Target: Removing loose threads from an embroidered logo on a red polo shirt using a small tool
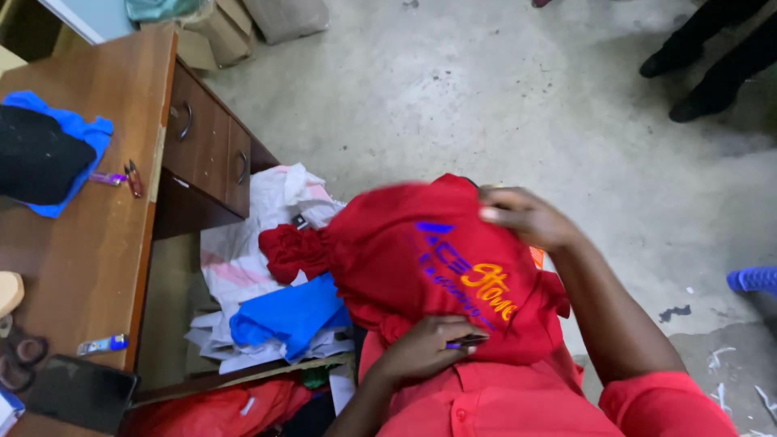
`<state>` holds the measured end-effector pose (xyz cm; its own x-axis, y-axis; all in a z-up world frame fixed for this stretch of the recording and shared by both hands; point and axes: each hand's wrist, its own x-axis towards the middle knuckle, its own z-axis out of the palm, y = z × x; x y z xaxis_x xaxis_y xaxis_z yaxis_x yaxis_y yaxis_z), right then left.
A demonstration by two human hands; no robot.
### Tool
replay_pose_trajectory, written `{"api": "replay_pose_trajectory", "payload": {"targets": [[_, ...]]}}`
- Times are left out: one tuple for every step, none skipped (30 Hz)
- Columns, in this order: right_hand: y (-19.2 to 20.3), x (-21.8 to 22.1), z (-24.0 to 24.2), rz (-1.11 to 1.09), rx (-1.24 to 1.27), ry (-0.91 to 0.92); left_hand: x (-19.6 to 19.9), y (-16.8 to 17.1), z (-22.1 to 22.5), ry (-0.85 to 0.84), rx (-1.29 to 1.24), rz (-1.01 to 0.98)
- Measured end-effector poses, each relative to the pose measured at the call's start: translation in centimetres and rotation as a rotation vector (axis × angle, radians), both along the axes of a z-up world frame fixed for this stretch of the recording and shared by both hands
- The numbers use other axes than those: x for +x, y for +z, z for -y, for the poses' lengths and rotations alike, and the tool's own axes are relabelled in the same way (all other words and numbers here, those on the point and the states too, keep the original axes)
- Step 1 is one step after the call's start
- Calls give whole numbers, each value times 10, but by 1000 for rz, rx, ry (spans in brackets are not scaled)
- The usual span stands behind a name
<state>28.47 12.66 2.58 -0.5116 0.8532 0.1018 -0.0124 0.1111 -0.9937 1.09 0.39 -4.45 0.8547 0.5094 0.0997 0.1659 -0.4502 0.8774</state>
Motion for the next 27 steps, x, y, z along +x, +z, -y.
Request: {"api": "replay_pose_trajectory", "payload": {"targets": [[-17,10,14,5,-5,0,-6,10,3,0,-5,5],[-32,22,28,-273,-191,11,-11,21,4,-29,-136,20],[-46,36,42,-551,-376,20,-15,33,5,-59,-266,34],[-58,29,54,-553,-369,4,-17,38,8,-76,-264,33],[-70,21,66,-512,-518,-99,-19,43,11,-15,-307,62],[-81,14,75,-470,-662,-199,-22,49,13,47,-345,92],[-97,13,84,-475,-651,-213,-19,53,15,30,-338,91],[-111,13,90,-545,-661,-246,-16,57,18,151,-314,155],[-126,12,95,-616,-670,-279,-13,61,21,271,-289,220],[-134,10,99,-607,-671,-277,-8,49,21,275,-291,229],[-143,10,102,-569,-693,-284,-2,38,21,373,-84,212],[-152,8,104,-539,-708,-299,4,27,16,458,127,190],[-157,5,107,-537,-703,-305,10,20,18,452,128,195],[-162,0,108,-545,-731,-255,14,15,19,458,173,163],[-167,-5,110,-551,-757,-204,18,10,20,464,218,132],[-154,-10,110,-558,-756,-208,18,7,22,457,218,128],[-141,-15,109,-602,-811,-154,19,4,24,435,202,132],[-128,-19,106,-643,-865,-96,20,1,24,415,187,139],[-110,-29,105,-646,-862,-98,20,1,24,410,189,138],[-91,-38,105,-601,-900,-195,21,2,25,352,163,112],[-73,-48,105,-554,-936,-292,22,2,27,293,138,87],[-66,-48,102,-554,-936,-292,22,6,26,293,138,87],[-60,-49,99,-522,-834,-400,22,11,26,291,172,104],[-53,-50,94,-485,-727,-499,23,15,25,296,209,124],[-38,-44,96,-482,-724,-491,21,20,25,303,214,125],[-24,-40,100,-455,-664,-450,18,25,26,397,145,179],[-10,-36,104,-428,-604,-408,15,29,27,491,75,233]]}}
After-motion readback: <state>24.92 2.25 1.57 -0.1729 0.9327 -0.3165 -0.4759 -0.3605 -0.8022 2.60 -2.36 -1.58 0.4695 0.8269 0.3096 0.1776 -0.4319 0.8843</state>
